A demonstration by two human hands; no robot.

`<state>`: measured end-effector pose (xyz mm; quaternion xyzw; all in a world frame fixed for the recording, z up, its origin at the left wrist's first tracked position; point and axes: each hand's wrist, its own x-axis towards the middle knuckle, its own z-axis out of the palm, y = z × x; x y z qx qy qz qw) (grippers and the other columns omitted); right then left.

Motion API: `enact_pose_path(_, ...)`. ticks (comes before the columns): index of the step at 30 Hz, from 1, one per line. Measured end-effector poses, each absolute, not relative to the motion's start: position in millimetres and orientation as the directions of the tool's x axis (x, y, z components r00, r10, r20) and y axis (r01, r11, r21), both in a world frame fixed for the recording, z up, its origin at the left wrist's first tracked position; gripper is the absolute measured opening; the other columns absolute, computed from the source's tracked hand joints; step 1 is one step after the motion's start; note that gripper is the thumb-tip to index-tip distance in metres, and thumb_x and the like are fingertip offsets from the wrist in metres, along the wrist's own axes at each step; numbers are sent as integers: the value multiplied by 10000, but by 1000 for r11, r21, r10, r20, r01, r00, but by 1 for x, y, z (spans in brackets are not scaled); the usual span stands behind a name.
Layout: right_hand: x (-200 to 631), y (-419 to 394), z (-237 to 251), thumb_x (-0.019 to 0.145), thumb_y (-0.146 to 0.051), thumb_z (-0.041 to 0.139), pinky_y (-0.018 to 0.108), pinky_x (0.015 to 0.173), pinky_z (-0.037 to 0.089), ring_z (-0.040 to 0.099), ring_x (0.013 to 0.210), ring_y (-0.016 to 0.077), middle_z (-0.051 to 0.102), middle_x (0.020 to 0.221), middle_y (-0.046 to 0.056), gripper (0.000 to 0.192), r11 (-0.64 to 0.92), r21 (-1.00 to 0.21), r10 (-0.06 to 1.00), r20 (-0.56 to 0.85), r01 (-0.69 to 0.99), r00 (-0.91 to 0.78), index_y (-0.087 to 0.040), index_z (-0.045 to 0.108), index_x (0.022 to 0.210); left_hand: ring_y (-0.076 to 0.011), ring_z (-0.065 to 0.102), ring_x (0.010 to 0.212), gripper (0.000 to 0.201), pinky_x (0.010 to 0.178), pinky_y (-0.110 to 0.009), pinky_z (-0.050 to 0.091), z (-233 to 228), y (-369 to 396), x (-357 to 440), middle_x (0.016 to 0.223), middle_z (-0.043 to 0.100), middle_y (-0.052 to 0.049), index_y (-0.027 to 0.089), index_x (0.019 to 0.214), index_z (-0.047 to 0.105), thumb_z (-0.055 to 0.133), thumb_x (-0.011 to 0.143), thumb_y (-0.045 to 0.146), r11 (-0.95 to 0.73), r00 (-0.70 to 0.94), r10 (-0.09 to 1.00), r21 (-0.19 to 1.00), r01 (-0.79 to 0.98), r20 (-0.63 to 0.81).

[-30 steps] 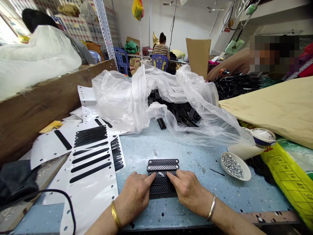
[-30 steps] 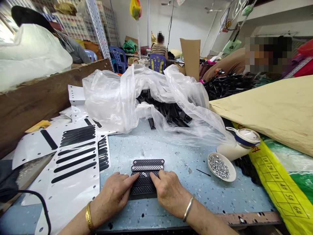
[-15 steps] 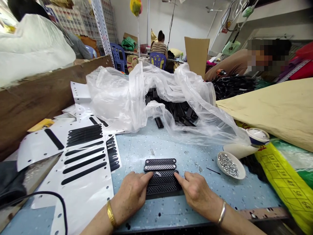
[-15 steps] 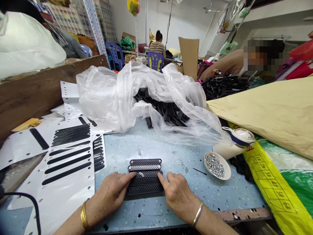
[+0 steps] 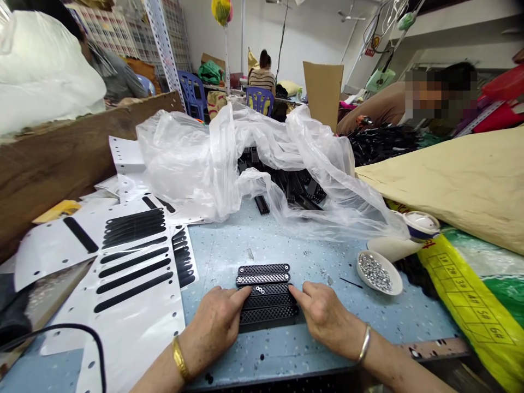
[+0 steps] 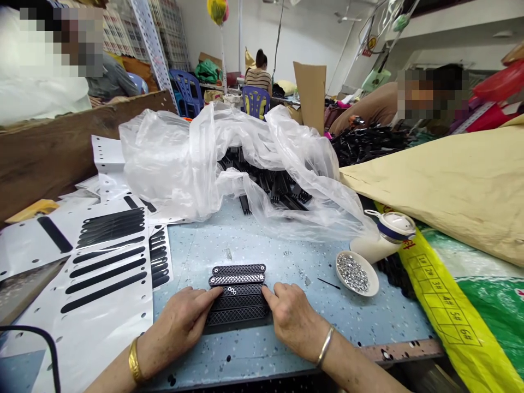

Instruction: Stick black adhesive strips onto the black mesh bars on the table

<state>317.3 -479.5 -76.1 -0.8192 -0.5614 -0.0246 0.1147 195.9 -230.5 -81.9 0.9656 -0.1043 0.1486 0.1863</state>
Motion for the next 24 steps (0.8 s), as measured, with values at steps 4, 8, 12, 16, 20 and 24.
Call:
enact_pose_path(4,323,-482,-71,840,15,386,305,643,384,459,719,191,523,800,78,408,-318,-207,932,114,925,346,-88,577,1186,-200,600,584,384,579,-334,451,-82,-230,197,705,658,-35,162,1166,509,364,834,37,-915,933,-157,309,-260,323)
enact_pose_path(8,327,-480,-68,874,-4,367,295,652,415,486,723,183,545,806,79,365,-296,-301,941,74,906,331,-79,588,1154,-205,601,594,397,585,-343,455,-83,-229,196,718,660,-41,159,1182,500,357,833,33,-914,939,-159,314,-257,305)
enact_pose_path(12,329,-477,-68,946,-72,354,252,645,436,523,697,146,559,783,53,309,-326,-479,911,72,815,406,-133,613,1105,-202,598,609,412,605,-348,465,-80,-229,193,724,653,-45,153,1190,501,351,826,29,-916,940,-158,310,-253,302)
enact_pose_path(16,325,-480,-81,970,-94,318,270,629,437,509,676,152,552,755,56,314,-273,-472,895,194,838,401,-108,585,1134,-175,563,571,454,607,-328,451,-75,-227,188,678,624,-29,160,1177,520,345,786,9,-934,941,-165,261,-246,295)
enact_pose_path(20,321,-484,-94,929,-35,323,281,613,430,493,669,159,544,756,61,358,-248,-382,895,260,890,362,-92,556,1195,-170,551,557,466,597,-326,441,-70,-222,182,654,604,-26,160,1153,523,335,760,-7,-943,942,-181,224,-248,282)
enact_pose_path(24,321,-486,-99,896,-7,336,291,617,432,476,677,167,533,770,63,421,-244,-311,899,284,919,334,-82,506,1274,-175,549,546,482,584,-336,447,-70,-218,177,644,597,-23,164,1174,505,322,765,-15,-933,940,-184,248,-259,288)
